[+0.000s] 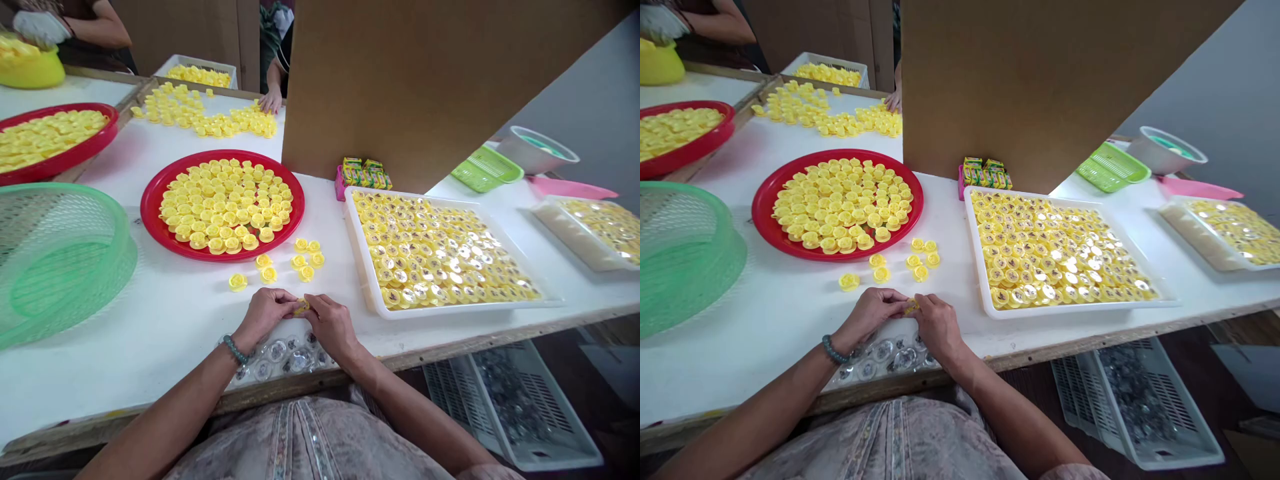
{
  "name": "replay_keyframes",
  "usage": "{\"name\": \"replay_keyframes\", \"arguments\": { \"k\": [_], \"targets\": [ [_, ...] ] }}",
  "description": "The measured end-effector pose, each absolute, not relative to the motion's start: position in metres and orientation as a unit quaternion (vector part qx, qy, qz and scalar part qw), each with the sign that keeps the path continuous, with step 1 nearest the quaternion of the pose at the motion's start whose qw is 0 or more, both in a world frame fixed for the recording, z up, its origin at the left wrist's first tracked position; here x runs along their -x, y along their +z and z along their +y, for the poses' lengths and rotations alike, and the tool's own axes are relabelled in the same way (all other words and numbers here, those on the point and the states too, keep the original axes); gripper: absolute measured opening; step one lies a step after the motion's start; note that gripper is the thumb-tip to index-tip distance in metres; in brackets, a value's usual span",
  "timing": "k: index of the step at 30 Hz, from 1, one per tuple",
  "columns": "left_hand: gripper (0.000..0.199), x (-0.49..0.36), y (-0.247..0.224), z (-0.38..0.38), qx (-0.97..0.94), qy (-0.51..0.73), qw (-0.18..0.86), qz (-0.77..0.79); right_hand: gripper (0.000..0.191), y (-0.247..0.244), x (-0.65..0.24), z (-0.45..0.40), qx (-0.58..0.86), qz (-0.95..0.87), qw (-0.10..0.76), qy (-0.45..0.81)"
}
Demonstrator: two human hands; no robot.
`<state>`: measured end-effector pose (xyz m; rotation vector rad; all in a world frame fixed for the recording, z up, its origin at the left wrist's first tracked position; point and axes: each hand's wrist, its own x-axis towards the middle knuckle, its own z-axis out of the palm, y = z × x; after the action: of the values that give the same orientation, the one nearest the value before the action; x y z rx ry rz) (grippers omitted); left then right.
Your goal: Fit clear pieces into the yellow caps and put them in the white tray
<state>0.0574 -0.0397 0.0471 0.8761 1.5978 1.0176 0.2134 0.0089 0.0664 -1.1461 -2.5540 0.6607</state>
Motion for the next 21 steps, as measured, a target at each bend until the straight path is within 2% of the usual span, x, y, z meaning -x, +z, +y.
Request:
{"name": "replay_keyframes", "arguments": {
  "k": [3,6,13,18,21],
  "targets": [
    [0.028,-0.057,0.044,-0.039,-0.368,0.414,0.503,0.663,0.02,0.069,-0.212,0.011,0.413,-0.872,0.131,0.226],
    [0.028,-0.056,0.046,-0.038,-0.366,0.415,0.508,0.66,0.008,0.073,-0.21,0.016,0.406,-0.881,0.092,0.224],
    [0.026,-0.057,0.052,-0.035,-0.337,0.395,0.528,0.672,0.012,0.084,-0.205,0.035,0.339,-0.913,0.003,0.229],
    [0.022,-0.06,0.048,-0.036,-0.313,0.416,0.53,0.669,0.005,0.084,-0.21,0.038,0.286,-0.925,0.054,0.244],
    [0.026,-0.06,0.048,-0.035,-0.273,0.444,0.548,0.655,0.007,0.081,-0.211,0.037,0.25,-0.94,0.077,0.221]
  ]
}}
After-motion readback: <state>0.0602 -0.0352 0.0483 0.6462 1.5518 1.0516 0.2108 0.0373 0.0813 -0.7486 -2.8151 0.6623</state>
